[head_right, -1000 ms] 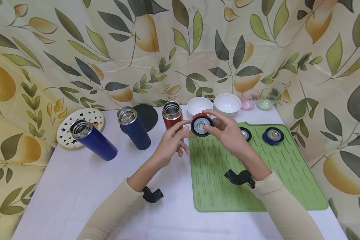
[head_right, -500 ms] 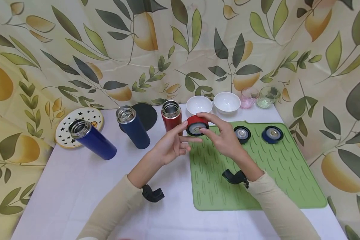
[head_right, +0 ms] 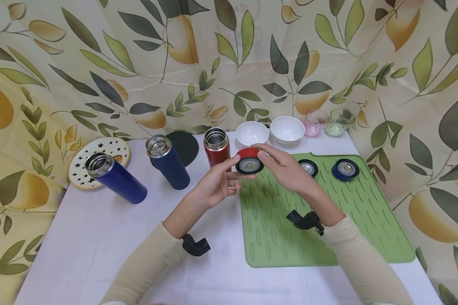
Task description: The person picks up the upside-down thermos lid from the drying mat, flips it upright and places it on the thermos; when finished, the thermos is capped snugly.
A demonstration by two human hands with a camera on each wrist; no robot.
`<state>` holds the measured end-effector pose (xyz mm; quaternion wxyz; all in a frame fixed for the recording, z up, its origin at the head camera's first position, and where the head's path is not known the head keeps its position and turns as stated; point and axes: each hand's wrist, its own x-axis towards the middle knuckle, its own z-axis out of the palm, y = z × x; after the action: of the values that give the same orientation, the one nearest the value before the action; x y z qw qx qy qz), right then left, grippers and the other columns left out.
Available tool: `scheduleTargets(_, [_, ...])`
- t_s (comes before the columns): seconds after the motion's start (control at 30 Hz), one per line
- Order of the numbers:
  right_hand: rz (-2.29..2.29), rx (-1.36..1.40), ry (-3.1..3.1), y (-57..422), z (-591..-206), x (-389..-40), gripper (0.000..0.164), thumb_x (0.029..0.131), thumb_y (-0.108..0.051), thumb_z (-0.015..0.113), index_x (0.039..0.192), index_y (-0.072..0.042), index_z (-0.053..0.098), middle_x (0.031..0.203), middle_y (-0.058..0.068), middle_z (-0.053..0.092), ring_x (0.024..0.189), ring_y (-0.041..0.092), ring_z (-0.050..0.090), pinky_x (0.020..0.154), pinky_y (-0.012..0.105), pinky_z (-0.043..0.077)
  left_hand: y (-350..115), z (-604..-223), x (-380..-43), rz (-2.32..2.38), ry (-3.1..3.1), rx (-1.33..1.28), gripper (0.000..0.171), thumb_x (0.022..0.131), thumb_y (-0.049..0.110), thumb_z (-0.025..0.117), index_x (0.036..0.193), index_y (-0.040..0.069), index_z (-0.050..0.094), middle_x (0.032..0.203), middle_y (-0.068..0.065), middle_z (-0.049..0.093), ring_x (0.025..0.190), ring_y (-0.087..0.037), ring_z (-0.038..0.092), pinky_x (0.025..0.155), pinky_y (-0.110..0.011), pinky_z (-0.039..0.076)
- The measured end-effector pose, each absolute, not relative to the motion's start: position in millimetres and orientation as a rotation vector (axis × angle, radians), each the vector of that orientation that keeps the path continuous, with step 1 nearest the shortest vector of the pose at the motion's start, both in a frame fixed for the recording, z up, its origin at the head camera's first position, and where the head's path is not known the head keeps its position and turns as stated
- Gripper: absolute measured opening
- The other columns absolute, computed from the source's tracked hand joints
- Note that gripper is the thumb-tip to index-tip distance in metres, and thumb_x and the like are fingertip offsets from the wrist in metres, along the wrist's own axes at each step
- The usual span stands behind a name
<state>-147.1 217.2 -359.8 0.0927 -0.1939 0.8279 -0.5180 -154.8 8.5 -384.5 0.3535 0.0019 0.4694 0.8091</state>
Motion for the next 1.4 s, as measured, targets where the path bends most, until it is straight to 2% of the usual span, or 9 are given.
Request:
scheduleTargets(0.1, [-1.558, -0.570, 2.341, 218.7, -355.7, -151.8, 0.046, 0.101, -0.034, 0.030, 0.135, -0.007, 0.044, 0.129, 0.012, 0.050, 0.115, 0.025, 0.049, 0.094, 0.053, 0.038, 7.1, -384.2, -155.2, 2.093, 1.216, 0.027, 0.044, 0.083, 0.044, 0.063, 0.118, 0.017, 0.062, 0.096, -0.017, 0.068, 0.047, -0.011, 0.055, 0.044, -0.017, 0.036])
scheduleTargets(0.27, [-1.565, -0.549, 2.255, 215.9, -348.5, -156.8, 0.049, 0.101, -0.034, 0.030, 0.131, 0.001, 0.046, 0.124, 0.017, 0.053, 0.110, 0.021, 0.053, 0.093, 0.050, 0.041, 6.3, -384.2, -155.1, 2.096, 1.278, 0.071, 0.044, 0.084, 0.043, 0.062, 0.118, 0.015, 0.060, 0.097, -0.017, 0.067, 0.048, -0.012, 0.055, 0.045, -0.018, 0.037])
scheduleTargets(0.6, [-1.501, -0.706, 2.361, 210.0, -337.4, -156.7, 0.038, 0.095, -0.022, 0.052, 0.132, -0.021, 0.048, 0.123, 0.001, 0.053, 0.108, 0.021, 0.054, 0.087, 0.039, 0.047, -7.1, -367.1, -137.6, 2.068, 1.873, 0.373, 0.045, 0.087, 0.024, 0.064, 0.129, 0.028, 0.049, 0.100, -0.004, 0.067, 0.065, -0.020, 0.064, 0.047, -0.025, 0.048])
scheduleTargets(0.7, [-1.561, -0.803, 2.478, 202.1, -327.9, -158.4, 0.042, 0.092, -0.012, 0.057, 0.132, -0.019, 0.048, 0.124, 0.001, 0.053, 0.110, 0.019, 0.053, 0.090, 0.034, 0.046, -18.0, -351.3, -121.5, 2.104, 2.201, 0.499, 0.045, 0.088, 0.016, 0.062, 0.132, 0.020, 0.048, 0.105, -0.004, 0.065, 0.069, -0.019, 0.064, 0.051, -0.028, 0.050])
scheduleTargets(0.8, [-1.654, -0.848, 2.546, 186.9, -316.7, -161.5, 0.046, 0.089, -0.006, 0.059, 0.133, -0.013, 0.048, 0.130, 0.002, 0.050, 0.116, 0.018, 0.048, 0.097, 0.036, 0.040, -27.9, -346.2, -113.3, 2.202, 2.500, 0.520, 0.043, 0.088, 0.009, 0.061, 0.129, 0.009, 0.050, 0.109, -0.012, 0.063, 0.074, -0.021, 0.063, 0.058, -0.033, 0.053])
scheduleTargets(0.9, [-1.736, -0.870, 2.539, 169.3, -310.1, -165.6, 0.047, 0.088, -0.003, 0.060, 0.133, -0.007, 0.047, 0.134, 0.006, 0.047, 0.121, 0.019, 0.044, 0.101, 0.043, 0.035, -35.5, -363.1, -122.3, 2.289, 2.689, 0.493, 0.047, 0.086, 0.008, 0.064, 0.131, 0.007, 0.048, 0.115, -0.014, 0.060, 0.089, -0.024, 0.062, 0.066, -0.039, 0.054])
scheduleTargets(1.13, [-1.775, -0.945, 2.500, 142.4, -318.1, -180.7, 0.045, 0.089, -0.001, 0.058, 0.133, -0.004, 0.048, 0.137, 0.009, 0.045, 0.125, 0.020, 0.041, 0.103, 0.045, 0.032, -40.8, -428.9, -158.4, 2.204, 2.726, 0.392, 0.075, 0.080, 0.025, 0.073, 0.142, 0.031, 0.032, 0.136, 0.006, 0.046, 0.125, -0.012, 0.040, 0.092, -0.043, 0.043])
scheduleTargets(1.27, [-1.767, -1.008, 2.497, 135.7, -323.8, -186.1, 0.045, 0.088, 0.001, 0.058, 0.132, -0.003, 0.049, 0.137, 0.011, 0.044, 0.124, 0.023, 0.042, 0.102, 0.047, 0.033, -34.8, -444.4, -167.2, 2.130, 2.686, 0.380, 0.088, 0.077, 0.030, 0.075, 0.145, 0.036, 0.020, 0.139, 0.007, 0.043, 0.129, -0.010, 0.035, 0.100, -0.043, 0.035])
scheduleTargets(1.4, [-1.735, -1.037, 2.513, 132.7, -326.7, -189.7, 0.045, 0.087, 0.002, 0.059, 0.131, -0.003, 0.049, 0.136, 0.012, 0.044, 0.123, 0.022, 0.042, 0.101, 0.047, 0.034, -28.8, -448.4, -171.3, 2.115, 2.697, 0.420, 0.093, 0.075, 0.025, 0.077, 0.147, 0.028, 0.017, 0.136, 0.001, 0.047, 0.126, -0.013, 0.040, 0.104, -0.043, 0.031])
